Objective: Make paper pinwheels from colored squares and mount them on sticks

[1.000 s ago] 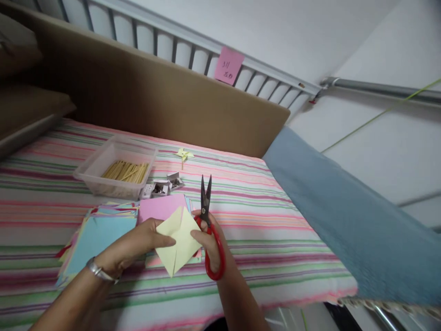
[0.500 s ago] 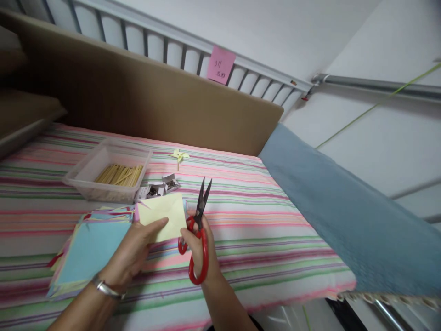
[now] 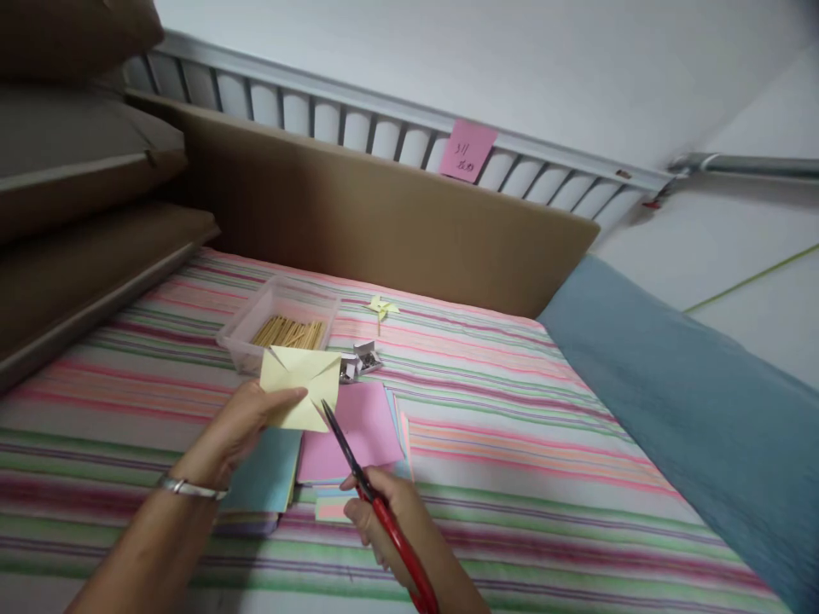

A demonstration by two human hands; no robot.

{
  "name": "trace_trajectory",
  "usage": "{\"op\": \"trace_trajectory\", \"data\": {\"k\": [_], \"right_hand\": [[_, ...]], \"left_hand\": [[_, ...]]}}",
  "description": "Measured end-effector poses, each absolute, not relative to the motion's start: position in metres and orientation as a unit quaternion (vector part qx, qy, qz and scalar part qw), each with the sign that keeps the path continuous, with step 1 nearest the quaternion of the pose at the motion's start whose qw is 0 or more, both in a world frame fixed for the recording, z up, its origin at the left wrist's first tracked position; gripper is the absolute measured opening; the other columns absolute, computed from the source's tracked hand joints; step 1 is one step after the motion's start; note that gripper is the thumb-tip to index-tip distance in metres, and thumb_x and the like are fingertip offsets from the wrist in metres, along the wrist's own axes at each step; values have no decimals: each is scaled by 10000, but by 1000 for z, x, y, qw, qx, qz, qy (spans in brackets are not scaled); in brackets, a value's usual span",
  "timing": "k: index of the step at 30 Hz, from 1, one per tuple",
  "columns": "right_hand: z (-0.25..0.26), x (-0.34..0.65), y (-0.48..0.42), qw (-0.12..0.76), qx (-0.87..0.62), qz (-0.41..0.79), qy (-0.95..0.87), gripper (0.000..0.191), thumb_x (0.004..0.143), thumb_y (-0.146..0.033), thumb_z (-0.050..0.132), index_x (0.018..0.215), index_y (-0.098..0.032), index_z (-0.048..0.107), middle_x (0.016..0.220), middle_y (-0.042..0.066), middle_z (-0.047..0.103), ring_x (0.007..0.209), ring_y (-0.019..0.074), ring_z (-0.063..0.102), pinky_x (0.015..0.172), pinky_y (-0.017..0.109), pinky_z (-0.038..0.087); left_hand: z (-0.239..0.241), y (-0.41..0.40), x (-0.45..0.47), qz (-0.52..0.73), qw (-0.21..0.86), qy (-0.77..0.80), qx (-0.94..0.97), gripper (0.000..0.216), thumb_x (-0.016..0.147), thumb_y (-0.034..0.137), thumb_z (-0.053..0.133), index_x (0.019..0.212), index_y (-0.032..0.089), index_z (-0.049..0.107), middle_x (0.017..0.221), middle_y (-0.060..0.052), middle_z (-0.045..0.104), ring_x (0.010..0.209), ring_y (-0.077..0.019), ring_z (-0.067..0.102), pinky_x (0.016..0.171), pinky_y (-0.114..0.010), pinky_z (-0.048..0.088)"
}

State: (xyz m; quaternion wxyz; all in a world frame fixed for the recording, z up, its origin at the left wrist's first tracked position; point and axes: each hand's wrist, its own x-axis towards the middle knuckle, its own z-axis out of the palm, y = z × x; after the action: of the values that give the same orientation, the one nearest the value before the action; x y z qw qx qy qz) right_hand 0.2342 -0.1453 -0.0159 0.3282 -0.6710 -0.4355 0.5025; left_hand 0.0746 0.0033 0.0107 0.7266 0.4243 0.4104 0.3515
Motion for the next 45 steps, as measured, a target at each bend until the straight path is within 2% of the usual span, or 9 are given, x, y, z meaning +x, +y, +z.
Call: {"op": "trace_trajectory", "data": {"k": [10, 16, 28, 37, 45], "right_hand": [[-9, 229, -146, 282, -694, 528, -399, 274, 743, -341, 622, 964, -179, 629, 497, -68, 420, 387, 66, 381, 363, 169, 268], [-16, 232, -145, 300, -687, 479, -457, 230, 716, -343, 665, 870, -174, 647, 484, -71, 411, 436, 72, 366, 439, 196, 283], [-19, 229, -144, 318, -685, 488, -436, 215, 705, -354, 664, 817, -172, 643, 480, -75, 397, 446, 74, 364, 465, 199, 303], [-18, 230, -145, 314, -680, 488, -448, 223, 715, -363, 640, 828, -171, 630, 492, -76, 385, 446, 70, 355, 466, 199, 282], [-21, 230, -144, 307, -684, 464, -473, 279, 705, -392, 639, 844, -150, 634, 514, -66, 384, 488, 88, 366, 481, 199, 312]], "left_hand": [[11, 2, 72, 341, 742, 389, 427, 379, 593, 196, 761, 961, 141, 694, 935, -87, 737, 821, -232, 674, 720, -287, 511], [9, 1, 76, 332, 746, 395, 421, 399, 567, 196, 777, 950, 119, 695, 867, -90, 743, 748, -225, 675, 670, -283, 512], [7, 2, 72, 315, 749, 382, 441, 409, 602, 239, 761, 992, 136, 691, 964, -89, 733, 858, -244, 672, 739, -289, 505], [12, -1, 72, 315, 748, 392, 433, 408, 580, 230, 769, 969, 133, 694, 938, -94, 737, 854, -257, 671, 737, -302, 506], [12, 0, 75, 316, 743, 409, 424, 381, 558, 219, 771, 922, 129, 701, 846, -83, 746, 754, -235, 676, 681, -289, 507]]}}
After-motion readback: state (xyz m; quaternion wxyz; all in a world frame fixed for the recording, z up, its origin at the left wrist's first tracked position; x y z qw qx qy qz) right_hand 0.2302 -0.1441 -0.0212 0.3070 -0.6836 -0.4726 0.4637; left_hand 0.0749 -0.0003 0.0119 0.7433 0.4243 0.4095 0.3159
